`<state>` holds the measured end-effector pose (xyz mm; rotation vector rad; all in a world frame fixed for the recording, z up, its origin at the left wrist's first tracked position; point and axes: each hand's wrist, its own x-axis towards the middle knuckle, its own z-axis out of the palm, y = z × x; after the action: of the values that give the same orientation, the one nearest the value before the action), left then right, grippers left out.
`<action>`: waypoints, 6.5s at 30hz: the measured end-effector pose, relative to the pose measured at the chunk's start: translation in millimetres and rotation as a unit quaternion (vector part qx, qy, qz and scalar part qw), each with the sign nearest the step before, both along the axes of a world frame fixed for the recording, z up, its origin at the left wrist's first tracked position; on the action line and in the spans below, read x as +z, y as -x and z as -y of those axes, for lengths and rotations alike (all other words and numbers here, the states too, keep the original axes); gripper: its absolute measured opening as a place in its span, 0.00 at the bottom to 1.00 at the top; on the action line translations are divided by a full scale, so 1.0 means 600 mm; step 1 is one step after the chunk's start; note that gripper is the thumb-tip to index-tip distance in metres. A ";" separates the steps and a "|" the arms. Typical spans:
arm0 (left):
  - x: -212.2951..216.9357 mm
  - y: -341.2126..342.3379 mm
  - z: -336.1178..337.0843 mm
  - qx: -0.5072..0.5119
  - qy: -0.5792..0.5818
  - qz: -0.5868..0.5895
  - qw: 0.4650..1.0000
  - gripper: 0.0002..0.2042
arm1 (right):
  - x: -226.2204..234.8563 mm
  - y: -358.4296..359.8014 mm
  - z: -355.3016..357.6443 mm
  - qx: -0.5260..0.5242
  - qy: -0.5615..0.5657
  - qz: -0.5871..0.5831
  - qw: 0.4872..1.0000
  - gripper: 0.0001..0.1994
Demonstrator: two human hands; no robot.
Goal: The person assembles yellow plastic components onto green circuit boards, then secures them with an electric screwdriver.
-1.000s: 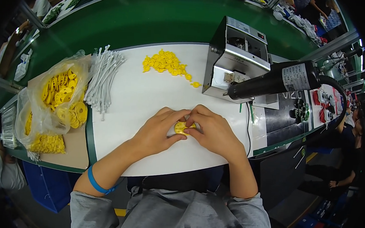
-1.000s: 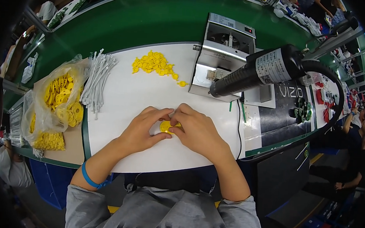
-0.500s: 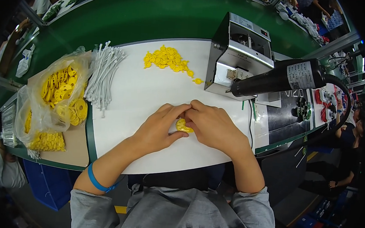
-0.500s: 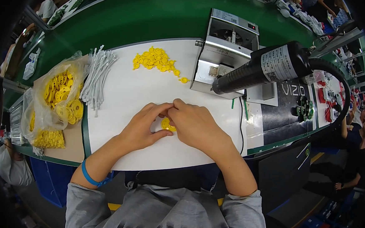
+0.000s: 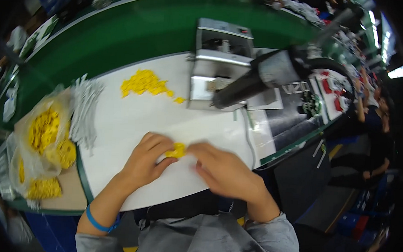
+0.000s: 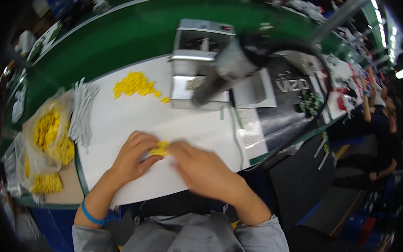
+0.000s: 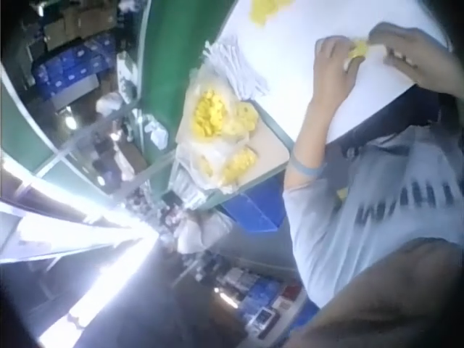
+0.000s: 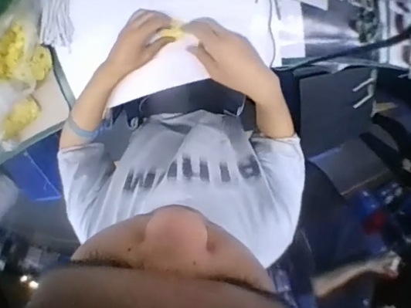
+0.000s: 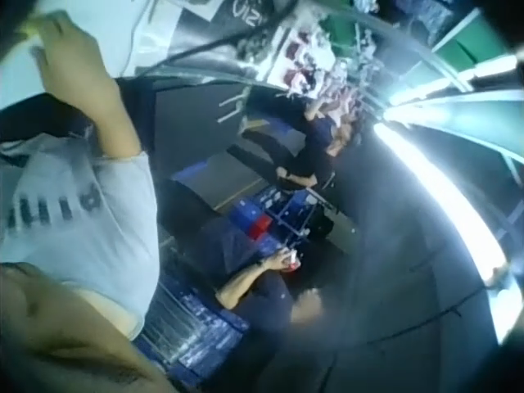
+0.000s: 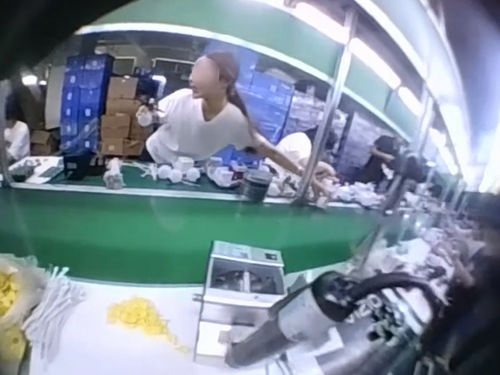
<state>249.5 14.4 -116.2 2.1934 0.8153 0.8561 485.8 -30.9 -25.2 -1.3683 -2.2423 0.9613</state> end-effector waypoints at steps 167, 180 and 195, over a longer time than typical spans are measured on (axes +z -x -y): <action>0.005 -0.021 -0.055 0.095 -0.037 0.007 0.995 0.09 | -0.025 0.118 -0.145 -0.271 -0.152 -0.463 0.830 0.15; 0.020 -0.025 -0.044 0.092 -0.045 0.013 0.995 0.09 | -0.013 0.108 -0.139 -0.209 -0.100 -0.488 0.842 0.16; 0.042 -0.045 -0.047 0.061 -0.020 -0.023 0.998 0.12 | 0.120 0.068 -0.211 -0.294 -0.286 -0.382 0.828 0.18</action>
<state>276.8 42.5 -91.1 2.2234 0.9700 0.8913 444.9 96.0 46.6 -1.0151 -1.2204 0.4223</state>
